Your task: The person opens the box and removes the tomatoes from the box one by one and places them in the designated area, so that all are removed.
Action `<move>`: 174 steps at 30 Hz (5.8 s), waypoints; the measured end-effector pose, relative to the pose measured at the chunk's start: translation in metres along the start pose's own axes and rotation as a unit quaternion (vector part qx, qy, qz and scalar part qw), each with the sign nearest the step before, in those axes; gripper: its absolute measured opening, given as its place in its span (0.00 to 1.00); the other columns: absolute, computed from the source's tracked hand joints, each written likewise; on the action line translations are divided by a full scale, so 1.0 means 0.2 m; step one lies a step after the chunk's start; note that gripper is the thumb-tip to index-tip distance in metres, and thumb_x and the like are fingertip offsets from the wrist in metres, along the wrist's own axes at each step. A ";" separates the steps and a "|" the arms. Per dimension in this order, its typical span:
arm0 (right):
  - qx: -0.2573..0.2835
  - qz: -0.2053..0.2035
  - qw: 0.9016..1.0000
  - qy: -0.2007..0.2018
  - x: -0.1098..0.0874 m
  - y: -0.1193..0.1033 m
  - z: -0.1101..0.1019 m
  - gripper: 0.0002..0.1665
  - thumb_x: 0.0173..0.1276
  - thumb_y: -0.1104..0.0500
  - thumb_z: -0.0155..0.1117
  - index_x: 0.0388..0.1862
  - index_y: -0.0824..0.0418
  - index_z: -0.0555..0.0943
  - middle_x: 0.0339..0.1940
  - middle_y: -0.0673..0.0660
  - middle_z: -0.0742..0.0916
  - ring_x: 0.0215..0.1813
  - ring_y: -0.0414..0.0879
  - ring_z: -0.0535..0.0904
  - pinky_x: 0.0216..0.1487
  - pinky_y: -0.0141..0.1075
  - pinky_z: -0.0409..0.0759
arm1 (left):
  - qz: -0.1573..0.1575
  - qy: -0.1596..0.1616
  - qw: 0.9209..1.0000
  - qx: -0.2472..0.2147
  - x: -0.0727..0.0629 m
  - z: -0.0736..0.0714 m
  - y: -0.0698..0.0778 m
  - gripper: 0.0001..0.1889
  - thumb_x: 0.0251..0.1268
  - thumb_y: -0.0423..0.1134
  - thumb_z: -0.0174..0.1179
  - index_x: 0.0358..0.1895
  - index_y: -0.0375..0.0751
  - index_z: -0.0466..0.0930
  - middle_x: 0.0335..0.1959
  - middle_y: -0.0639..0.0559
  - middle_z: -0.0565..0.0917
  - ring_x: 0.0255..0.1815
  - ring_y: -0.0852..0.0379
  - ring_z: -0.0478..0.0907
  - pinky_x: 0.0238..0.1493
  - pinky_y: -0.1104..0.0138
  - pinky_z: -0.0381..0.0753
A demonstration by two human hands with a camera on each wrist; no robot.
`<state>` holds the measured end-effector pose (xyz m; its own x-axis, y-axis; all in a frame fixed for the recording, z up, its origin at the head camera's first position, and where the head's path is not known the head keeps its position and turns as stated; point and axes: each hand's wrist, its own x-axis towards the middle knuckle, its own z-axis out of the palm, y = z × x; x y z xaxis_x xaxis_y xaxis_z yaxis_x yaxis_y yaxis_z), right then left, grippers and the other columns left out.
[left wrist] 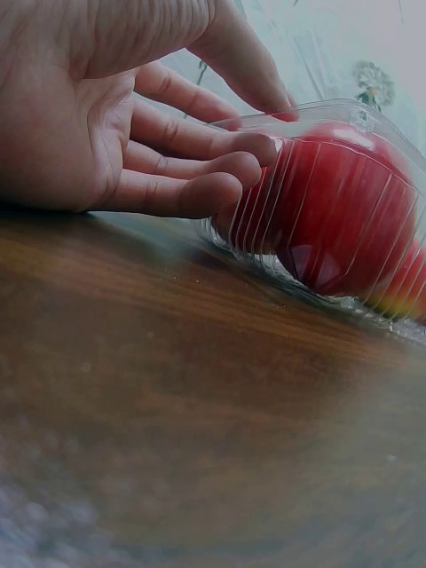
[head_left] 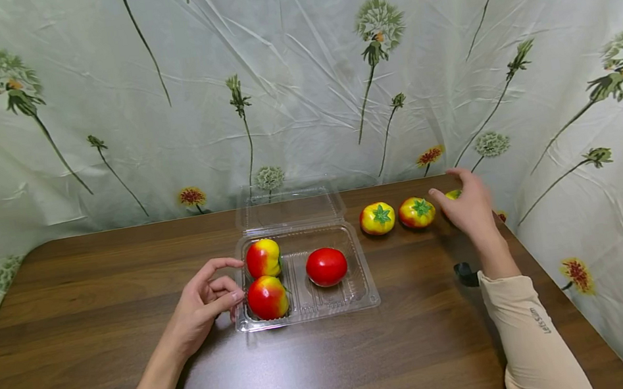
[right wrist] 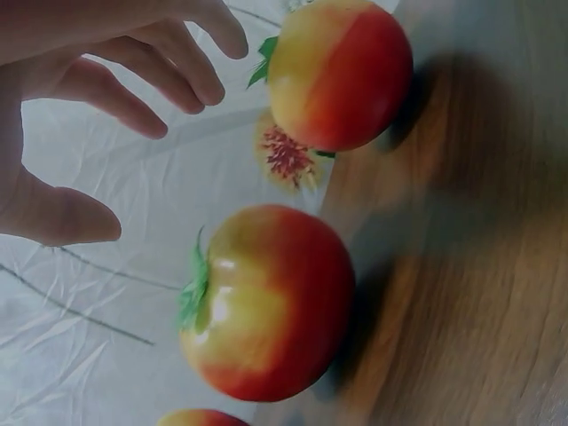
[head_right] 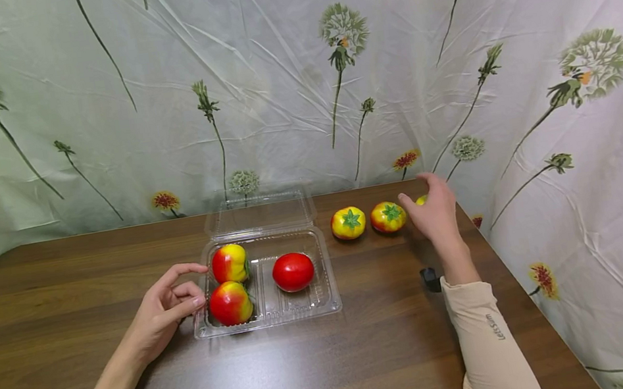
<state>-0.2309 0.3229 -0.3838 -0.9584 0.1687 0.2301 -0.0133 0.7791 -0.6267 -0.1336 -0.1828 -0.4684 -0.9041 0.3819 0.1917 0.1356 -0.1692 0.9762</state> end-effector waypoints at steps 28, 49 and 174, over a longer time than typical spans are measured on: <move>0.023 -0.089 0.994 -0.049 -0.09 -0.21 0.10 0.33 0.74 0.55 0.69 0.72 0.67 0.74 0.70 0.71 0.80 0.73 0.67 0.73 0.75 0.63 0.66 | 0.001 0.000 1.000 0.003 0.00 0.00 0.00 0.23 0.74 0.21 0.56 0.69 0.34 0.69 0.36 0.52 0.89 0.27 0.52 0.80 0.30 0.65 0.85; 0.067 -0.162 0.981 -0.080 -0.17 -0.34 0.17 0.28 0.71 0.58 0.74 0.67 0.62 0.79 0.64 0.64 0.86 0.66 0.62 0.82 0.68 0.58 0.78 | -0.002 0.001 1.000 -0.003 0.00 0.00 0.00 0.23 0.73 0.21 0.56 0.68 0.36 0.69 0.35 0.52 0.88 0.26 0.51 0.80 0.28 0.65 0.85; 0.088 -0.286 0.939 -0.168 -0.42 -0.51 0.35 0.47 0.53 0.63 0.79 0.69 0.58 0.64 0.62 0.55 0.82 0.56 0.49 0.82 0.59 0.47 0.84 | 0.001 -0.001 1.000 -0.005 0.00 0.00 0.00 0.23 0.74 0.21 0.56 0.68 0.34 0.69 0.35 0.52 0.88 0.25 0.48 0.78 0.29 0.65 0.85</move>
<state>-0.1698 0.1872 -0.3916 -0.8152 -0.4702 0.3382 -0.5727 0.5676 -0.5915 -0.1329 -0.1823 -0.4679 -0.9027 0.3838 0.1946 0.1340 -0.1790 0.9747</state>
